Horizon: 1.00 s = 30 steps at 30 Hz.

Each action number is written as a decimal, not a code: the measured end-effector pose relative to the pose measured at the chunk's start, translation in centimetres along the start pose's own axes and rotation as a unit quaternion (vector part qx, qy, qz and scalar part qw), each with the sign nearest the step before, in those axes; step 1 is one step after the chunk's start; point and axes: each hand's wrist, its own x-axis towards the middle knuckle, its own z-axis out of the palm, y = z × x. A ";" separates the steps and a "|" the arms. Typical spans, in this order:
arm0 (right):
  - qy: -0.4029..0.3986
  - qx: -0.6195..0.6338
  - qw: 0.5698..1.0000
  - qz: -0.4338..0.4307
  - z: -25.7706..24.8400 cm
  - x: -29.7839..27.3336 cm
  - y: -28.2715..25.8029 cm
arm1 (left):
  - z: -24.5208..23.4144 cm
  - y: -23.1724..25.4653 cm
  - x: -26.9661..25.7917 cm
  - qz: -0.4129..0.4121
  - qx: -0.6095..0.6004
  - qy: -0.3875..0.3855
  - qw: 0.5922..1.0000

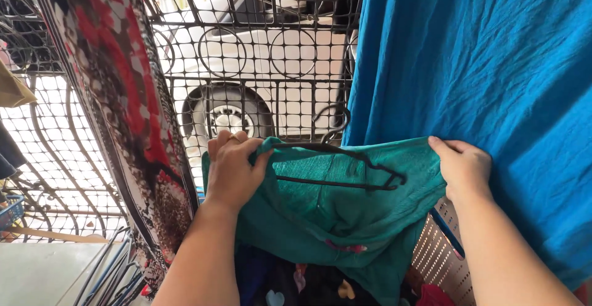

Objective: Taking clothes from a basket and hanging them on a rack using hangers.

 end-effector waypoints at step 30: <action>-0.226 -0.260 0.832 -0.434 2.3 -7.7 -5.1 | 1.3 2.2 1.0 -0.156 -0.305 -0.379 0.860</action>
